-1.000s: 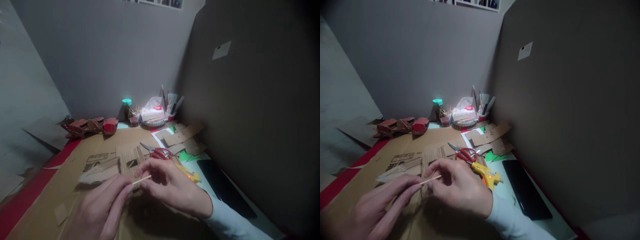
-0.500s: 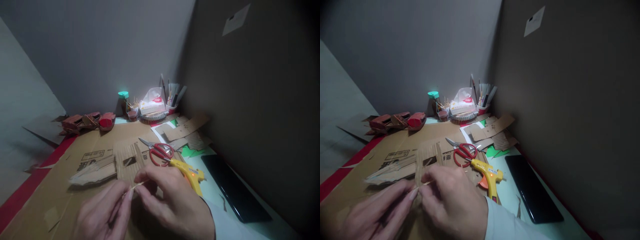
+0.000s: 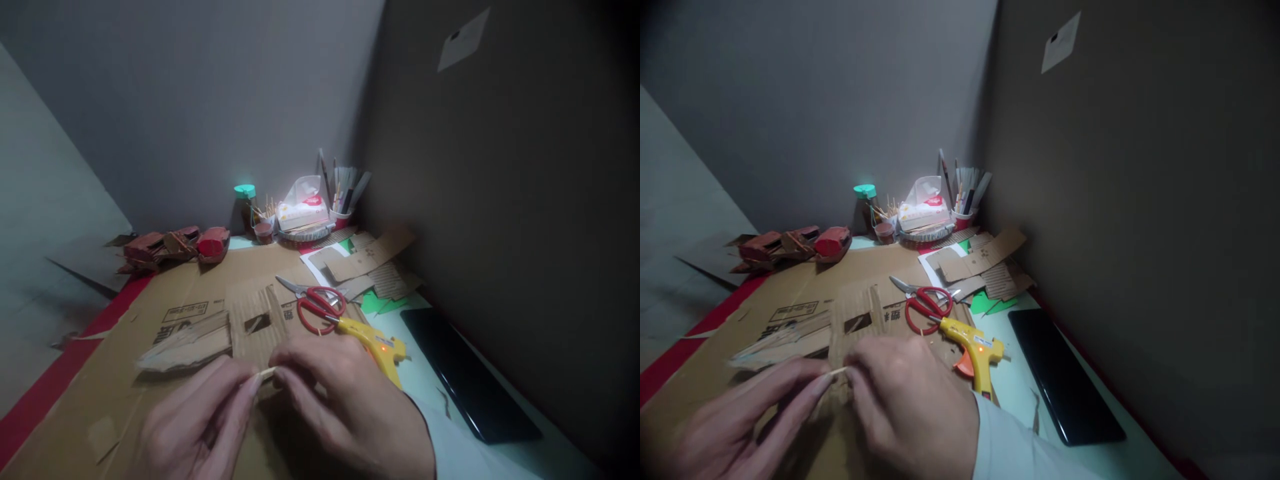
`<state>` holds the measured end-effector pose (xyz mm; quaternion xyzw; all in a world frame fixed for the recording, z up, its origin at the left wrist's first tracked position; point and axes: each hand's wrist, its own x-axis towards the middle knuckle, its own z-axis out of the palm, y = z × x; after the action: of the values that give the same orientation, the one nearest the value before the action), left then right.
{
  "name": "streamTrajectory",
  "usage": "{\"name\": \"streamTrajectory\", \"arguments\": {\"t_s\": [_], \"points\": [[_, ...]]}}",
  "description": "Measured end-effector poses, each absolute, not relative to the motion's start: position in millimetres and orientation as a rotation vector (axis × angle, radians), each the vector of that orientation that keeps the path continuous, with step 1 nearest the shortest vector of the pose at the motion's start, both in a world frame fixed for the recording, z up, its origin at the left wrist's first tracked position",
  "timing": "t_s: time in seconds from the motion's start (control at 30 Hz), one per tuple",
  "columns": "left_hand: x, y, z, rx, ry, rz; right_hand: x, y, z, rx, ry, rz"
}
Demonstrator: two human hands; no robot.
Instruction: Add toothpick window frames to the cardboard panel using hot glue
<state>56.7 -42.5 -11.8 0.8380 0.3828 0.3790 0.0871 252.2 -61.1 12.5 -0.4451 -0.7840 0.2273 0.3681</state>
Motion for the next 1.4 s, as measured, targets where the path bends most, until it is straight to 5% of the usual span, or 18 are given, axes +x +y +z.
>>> {"name": "streamTrajectory", "arguments": {"t_s": [1.4], "points": [[55.2,-35.1,-16.9,2.707,0.949,1.009,242.9,-67.1,5.0,-1.332,-2.305,0.212]]}}
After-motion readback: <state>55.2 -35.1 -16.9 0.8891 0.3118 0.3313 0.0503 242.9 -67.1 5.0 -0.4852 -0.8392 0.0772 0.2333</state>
